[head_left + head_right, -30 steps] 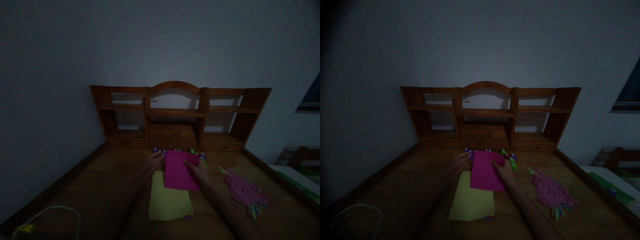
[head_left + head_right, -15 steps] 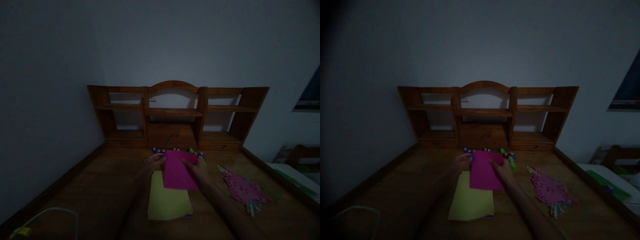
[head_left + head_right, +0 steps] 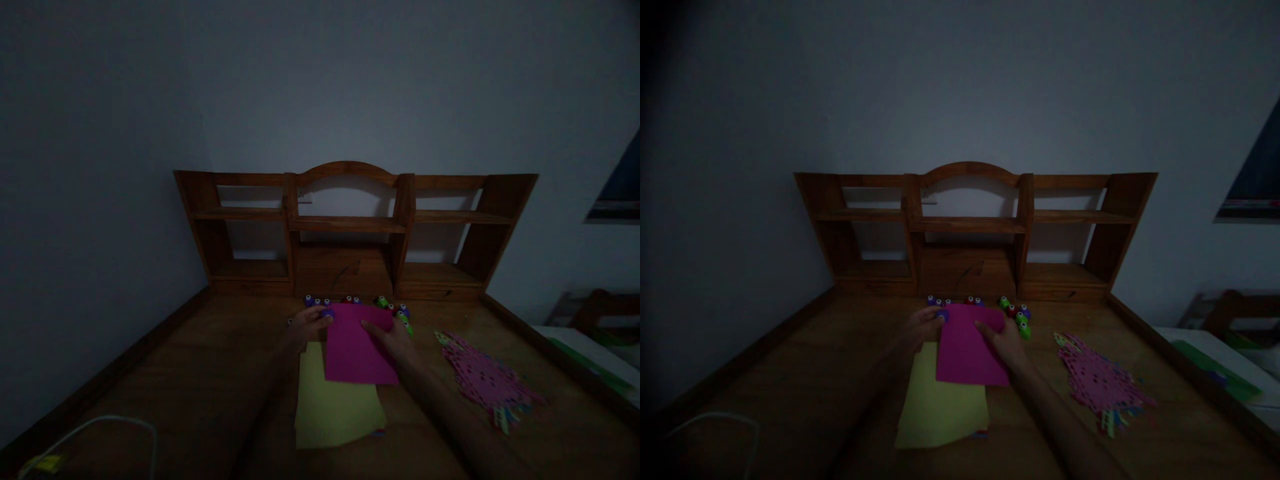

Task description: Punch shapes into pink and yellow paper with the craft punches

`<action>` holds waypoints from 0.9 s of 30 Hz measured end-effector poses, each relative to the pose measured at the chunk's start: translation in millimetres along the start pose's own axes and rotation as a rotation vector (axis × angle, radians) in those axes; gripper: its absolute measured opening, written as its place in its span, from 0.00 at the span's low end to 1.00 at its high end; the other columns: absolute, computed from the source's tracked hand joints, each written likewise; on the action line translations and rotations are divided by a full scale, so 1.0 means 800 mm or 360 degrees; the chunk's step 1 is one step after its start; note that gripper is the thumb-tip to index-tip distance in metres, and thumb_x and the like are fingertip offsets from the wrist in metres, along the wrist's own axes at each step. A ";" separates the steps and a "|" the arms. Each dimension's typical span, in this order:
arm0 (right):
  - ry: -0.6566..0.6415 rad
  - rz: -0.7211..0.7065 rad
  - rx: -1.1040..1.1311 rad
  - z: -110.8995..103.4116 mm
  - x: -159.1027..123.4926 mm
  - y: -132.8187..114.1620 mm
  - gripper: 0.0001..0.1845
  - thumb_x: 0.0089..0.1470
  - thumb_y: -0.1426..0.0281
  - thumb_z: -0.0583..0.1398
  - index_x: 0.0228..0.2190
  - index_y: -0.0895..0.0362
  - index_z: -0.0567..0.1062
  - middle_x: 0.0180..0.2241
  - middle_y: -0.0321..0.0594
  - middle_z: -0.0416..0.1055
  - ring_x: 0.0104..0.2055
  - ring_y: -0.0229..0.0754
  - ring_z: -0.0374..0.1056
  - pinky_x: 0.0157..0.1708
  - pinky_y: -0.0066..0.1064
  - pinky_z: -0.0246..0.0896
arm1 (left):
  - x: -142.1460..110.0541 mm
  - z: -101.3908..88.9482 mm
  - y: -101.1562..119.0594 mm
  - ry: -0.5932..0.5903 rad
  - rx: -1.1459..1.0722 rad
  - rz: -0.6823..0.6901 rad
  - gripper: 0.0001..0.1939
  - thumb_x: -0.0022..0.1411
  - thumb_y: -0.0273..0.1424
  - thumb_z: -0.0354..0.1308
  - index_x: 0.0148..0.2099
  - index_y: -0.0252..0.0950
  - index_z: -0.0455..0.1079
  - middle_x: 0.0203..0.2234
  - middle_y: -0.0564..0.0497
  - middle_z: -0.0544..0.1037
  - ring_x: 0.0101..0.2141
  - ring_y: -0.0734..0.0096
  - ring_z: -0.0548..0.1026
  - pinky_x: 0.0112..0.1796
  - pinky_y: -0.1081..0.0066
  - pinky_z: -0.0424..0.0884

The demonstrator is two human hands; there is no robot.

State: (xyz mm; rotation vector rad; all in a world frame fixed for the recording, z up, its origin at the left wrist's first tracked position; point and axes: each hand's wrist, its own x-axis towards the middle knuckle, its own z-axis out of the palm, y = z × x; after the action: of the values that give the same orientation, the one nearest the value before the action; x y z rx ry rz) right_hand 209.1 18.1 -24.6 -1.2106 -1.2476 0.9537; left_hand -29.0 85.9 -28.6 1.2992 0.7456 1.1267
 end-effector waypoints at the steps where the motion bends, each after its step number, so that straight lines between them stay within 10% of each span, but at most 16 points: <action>1: -0.0006 0.0008 0.0000 0.000 0.001 0.001 0.26 0.47 0.52 0.67 0.38 0.61 0.78 0.36 0.49 0.78 0.32 0.50 0.74 0.29 0.33 0.68 | -0.001 0.001 0.001 -0.0002 -0.0007 -0.0005 0.23 0.45 0.39 0.73 0.42 0.34 0.77 0.39 0.45 0.82 0.40 0.61 0.78 0.46 0.65 0.70; 27: -0.0041 0.0028 -0.0113 -0.001 -0.005 -0.014 0.26 0.46 0.51 0.67 0.37 0.62 0.79 0.36 0.50 0.78 0.34 0.52 0.74 0.29 0.34 0.69 | -0.012 0.011 0.021 0.0008 -0.0016 -0.0097 0.21 0.46 0.39 0.72 0.41 0.34 0.77 0.39 0.44 0.82 0.38 0.60 0.79 0.44 0.64 0.71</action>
State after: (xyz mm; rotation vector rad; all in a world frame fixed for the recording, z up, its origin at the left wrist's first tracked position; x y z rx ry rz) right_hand 208.3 12.3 -14.2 -1.2698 -1.3023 0.9474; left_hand -28.0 72.4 -12.3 1.2575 0.7777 1.0838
